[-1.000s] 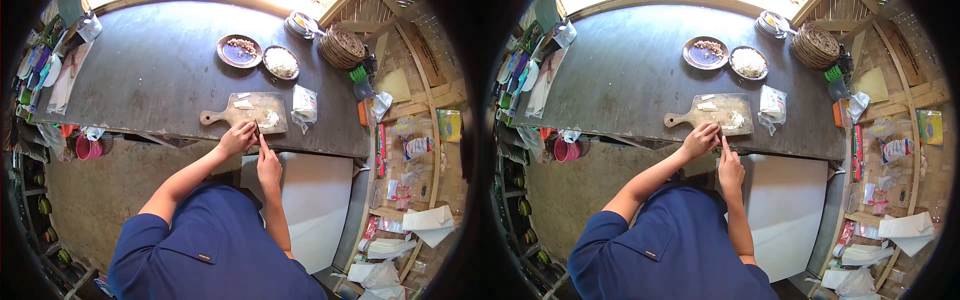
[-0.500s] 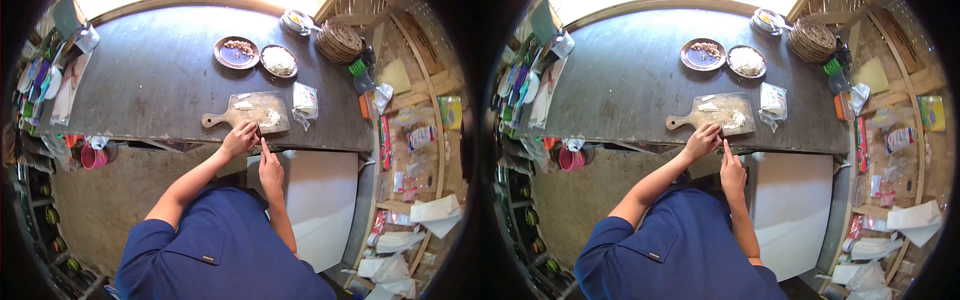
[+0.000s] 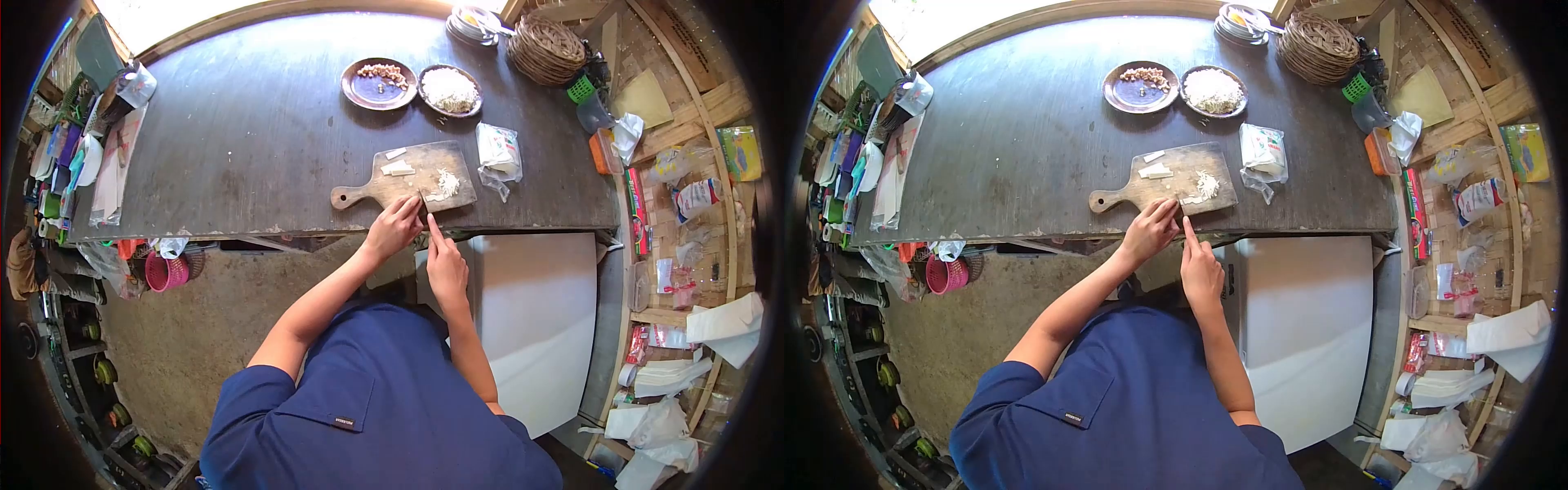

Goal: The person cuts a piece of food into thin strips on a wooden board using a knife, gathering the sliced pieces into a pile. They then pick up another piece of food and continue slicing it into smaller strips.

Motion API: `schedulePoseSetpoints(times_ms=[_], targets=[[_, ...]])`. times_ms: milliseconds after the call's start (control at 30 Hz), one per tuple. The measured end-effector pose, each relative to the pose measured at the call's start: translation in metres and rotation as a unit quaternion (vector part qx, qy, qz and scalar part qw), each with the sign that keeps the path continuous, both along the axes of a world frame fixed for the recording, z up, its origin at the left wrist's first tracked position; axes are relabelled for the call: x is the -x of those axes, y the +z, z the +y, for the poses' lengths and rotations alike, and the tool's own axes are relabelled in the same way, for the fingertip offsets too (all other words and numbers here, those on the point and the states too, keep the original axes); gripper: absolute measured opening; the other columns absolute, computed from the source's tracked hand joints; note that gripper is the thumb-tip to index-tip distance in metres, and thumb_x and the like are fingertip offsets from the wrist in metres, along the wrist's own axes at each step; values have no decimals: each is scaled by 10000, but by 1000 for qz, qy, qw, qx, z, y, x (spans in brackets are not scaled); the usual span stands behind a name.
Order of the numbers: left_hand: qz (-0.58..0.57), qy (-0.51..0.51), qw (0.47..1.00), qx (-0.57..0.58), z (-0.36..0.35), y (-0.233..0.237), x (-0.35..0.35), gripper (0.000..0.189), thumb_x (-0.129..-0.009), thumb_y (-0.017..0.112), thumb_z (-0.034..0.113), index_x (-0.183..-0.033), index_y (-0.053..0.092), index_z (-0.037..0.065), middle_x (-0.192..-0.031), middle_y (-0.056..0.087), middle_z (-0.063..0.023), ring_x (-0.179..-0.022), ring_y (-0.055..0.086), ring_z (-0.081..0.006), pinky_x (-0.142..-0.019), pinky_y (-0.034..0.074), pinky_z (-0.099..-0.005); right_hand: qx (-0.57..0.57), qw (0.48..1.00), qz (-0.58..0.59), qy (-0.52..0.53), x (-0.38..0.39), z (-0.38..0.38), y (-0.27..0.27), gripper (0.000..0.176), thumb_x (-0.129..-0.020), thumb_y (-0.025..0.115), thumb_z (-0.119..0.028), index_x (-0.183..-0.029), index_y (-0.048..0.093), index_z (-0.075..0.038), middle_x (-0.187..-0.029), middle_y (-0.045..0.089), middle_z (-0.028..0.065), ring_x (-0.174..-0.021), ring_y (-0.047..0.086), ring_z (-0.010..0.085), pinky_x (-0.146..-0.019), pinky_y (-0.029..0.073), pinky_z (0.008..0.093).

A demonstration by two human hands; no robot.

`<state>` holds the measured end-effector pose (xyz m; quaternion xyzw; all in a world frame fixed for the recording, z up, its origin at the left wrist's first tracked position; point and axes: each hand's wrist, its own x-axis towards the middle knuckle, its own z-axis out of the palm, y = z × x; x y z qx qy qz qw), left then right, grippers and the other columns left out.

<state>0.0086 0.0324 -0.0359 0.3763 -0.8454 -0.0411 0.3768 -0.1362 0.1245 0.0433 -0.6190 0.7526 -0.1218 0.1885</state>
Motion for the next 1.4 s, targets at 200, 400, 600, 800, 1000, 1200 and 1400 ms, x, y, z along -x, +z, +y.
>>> schedulePoseSetpoints(times_ms=[200,400,600,800,1000,1200,1400], targets=[[-19,19,1000,5,5,1,-2,500,-850,722,89,-1311,679,-101,-1323,666,-190,-1289,612,-325,-1107,530,-399,1,1000,-11,11,4,-7,6,518,-1122,500,-310,-1629,451,-405,-1078,712,190,-902,732,462,-798,590,581],[-3,12,1000,-7,7,0,-3,495,-851,713,92,-1308,681,-97,-1330,662,-179,-1296,609,-322,-1117,523,-399,-20,1000,-15,9,3,5,12,517,-1121,509,-298,-1627,460,-393,-1094,718,182,-902,734,456,-794,594,572],[3,10,1000,-11,6,1,-4,486,-852,719,101,-1296,684,-96,-1330,659,-178,-1294,610,-325,-1114,525,-405,-15,999,-34,-7,0,-11,10,512,-1120,522,-303,-1611,465,-436,-1133,722,160,-993,711,453,-845,566,570],[22,16,999,-36,7,4,-2,465,-858,729,102,-1283,692,-84,-1323,661,-170,-1292,612,-328,-1112,527,-406,-10,1000,4,16,3,3,11,503,-1125,516,-304,-1617,474,-399,-1080,718,173,-878,735,444,-777,595,556],[40,5,999,-32,5,2,-3,466,-854,744,108,-1279,695,-76,-1320,663,-159,-1276,623,-320,-1098,537,-406,20,1000,-16,13,3,-12,3,493,-1127,515,-310,-1610,484,-402,-1062,714,171,-877,729,444,-778,589,564],[49,22,998,-31,8,-1,0,464,-845,748,103,-1271,699,-74,-1302,657,-165,-1285,608,-334,-1095,537,-414,-17,1000,-15,13,9,2,10,487,-1126,519,-310,-1603,495,-403,-1073,714,170,-908,729,444,-799,582,566],[52,31,998,-30,7,-3,2,462,-842,735,86,-1272,692,-76,-1326,640,-170,-1280,605,-336,-1105,527,-415,5,1000,-15,9,5,-9,4,487,-1128,514,-313,-1604,493,-409,-1089,717,163,-923,731,438,-807,581,561]])
